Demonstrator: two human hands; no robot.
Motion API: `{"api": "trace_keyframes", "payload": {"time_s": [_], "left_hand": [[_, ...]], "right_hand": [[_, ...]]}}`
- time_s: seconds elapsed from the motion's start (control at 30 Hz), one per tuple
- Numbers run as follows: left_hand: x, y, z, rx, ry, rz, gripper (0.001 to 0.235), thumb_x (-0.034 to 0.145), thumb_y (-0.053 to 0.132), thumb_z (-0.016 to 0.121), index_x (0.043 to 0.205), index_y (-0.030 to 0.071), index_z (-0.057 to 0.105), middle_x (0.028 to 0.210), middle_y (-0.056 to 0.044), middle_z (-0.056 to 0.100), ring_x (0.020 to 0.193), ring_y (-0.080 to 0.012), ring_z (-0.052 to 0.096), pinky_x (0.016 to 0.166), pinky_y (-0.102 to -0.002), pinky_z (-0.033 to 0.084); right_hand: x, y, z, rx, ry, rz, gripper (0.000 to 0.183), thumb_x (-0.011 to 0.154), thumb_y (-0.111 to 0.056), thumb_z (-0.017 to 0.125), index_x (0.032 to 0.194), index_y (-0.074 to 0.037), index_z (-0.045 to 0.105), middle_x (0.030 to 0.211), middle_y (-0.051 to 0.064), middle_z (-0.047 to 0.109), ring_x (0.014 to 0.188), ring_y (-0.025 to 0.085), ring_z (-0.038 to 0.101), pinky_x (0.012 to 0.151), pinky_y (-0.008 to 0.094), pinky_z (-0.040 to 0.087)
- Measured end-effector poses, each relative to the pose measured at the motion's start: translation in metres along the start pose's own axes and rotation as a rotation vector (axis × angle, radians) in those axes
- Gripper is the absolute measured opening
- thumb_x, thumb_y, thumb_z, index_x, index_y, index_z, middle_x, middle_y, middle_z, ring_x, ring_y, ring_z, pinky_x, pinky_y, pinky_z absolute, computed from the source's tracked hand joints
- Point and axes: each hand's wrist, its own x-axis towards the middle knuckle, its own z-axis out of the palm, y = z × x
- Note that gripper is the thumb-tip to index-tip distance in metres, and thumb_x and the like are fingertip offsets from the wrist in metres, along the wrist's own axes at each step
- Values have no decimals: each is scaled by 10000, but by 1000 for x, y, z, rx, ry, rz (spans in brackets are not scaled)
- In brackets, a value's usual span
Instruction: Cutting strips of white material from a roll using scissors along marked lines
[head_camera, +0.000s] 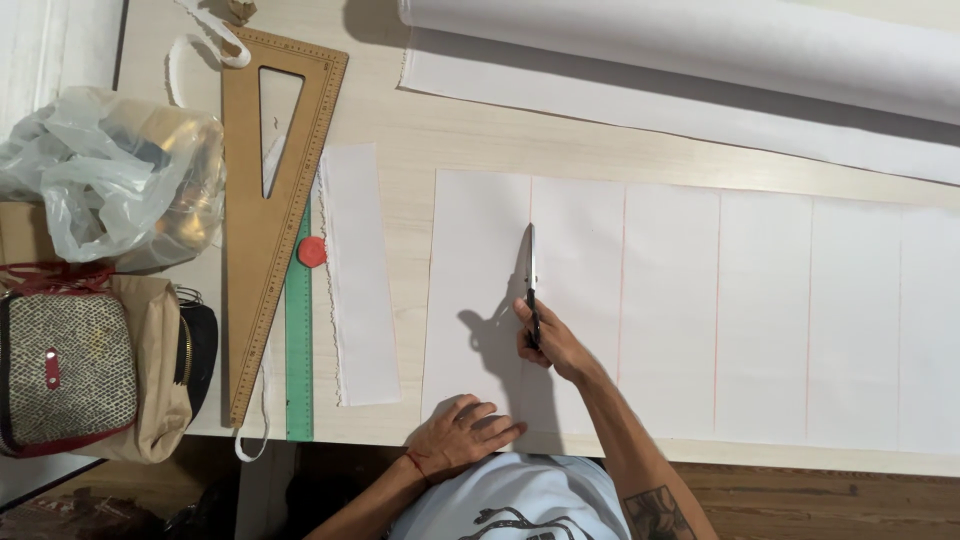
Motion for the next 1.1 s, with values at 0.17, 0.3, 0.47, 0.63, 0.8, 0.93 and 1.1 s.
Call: {"api": "trace_keyframes", "payload": {"time_s": [0.17, 0.3, 0.47, 0.63, 0.8, 0.93, 1.1], "left_hand": [[2, 0, -2, -21, -11, -9, 354, 1184, 175, 684, 1502, 309, 765, 1410, 108, 612, 1228, -184, 582, 1079, -392, 552], [0, 0, -2, 3, -22, 2, 392, 1180, 163, 673, 1535, 311, 748, 1424, 102, 610, 1245, -182, 593, 1093, -388, 548], [-7, 4, 7, -23, -51, -15, 420, 1172, 156, 677, 1557, 314, 736, 1430, 111, 601, 1267, -190, 578, 1104, -406, 544], [-1, 0, -1, -11, -37, -10, 400, 1176, 137, 664, 1530, 300, 752, 1416, 109, 609, 1243, -187, 590, 1092, -395, 553], [-9, 3, 6, -24, -72, -5, 437, 1183, 149, 655, 1583, 306, 732, 1465, 132, 632, 1289, -191, 585, 1122, -403, 539], [-12, 3, 8, -20, -74, -6, 451, 1177, 151, 667, 1592, 316, 725, 1471, 135, 624, 1296, -191, 574, 1117, -402, 550], [-18, 7, 15, -8, -88, 0, 506, 1151, 146, 700, 1620, 336, 715, 1450, 157, 636, 1311, -191, 559, 1139, -394, 535]], "right_hand": [[14, -10, -9, 13, -5, 19, 566, 1152, -682, 521, 1000, -169, 339, 585, 65, 463, 482, 139, 309, 461, 304, 219], [21, -23, -14, -5, 13, 12, 592, 1125, -714, 532, 986, -167, 353, 603, 63, 478, 500, 136, 338, 469, 299, 232], [32, -42, -21, -59, -12, -33, 611, 1128, -731, 484, 961, -164, 333, 573, 66, 479, 475, 133, 313, 478, 307, 229], [48, -50, -30, -53, -27, -41, 619, 1125, -749, 471, 952, -180, 297, 574, 50, 444, 481, 125, 288, 469, 310, 192], [58, -60, -35, -57, -22, -31, 613, 1125, -740, 489, 961, -184, 289, 578, 52, 450, 484, 124, 295, 473, 308, 209], [68, -61, -41, -45, -21, -49, 588, 1147, -704, 497, 964, -179, 306, 573, 46, 434, 478, 123, 293, 460, 312, 205], [61, -62, -37, -55, -19, -62, 573, 1156, -687, 508, 985, -182, 299, 579, 32, 411, 503, 123, 292, 479, 318, 212]]}}
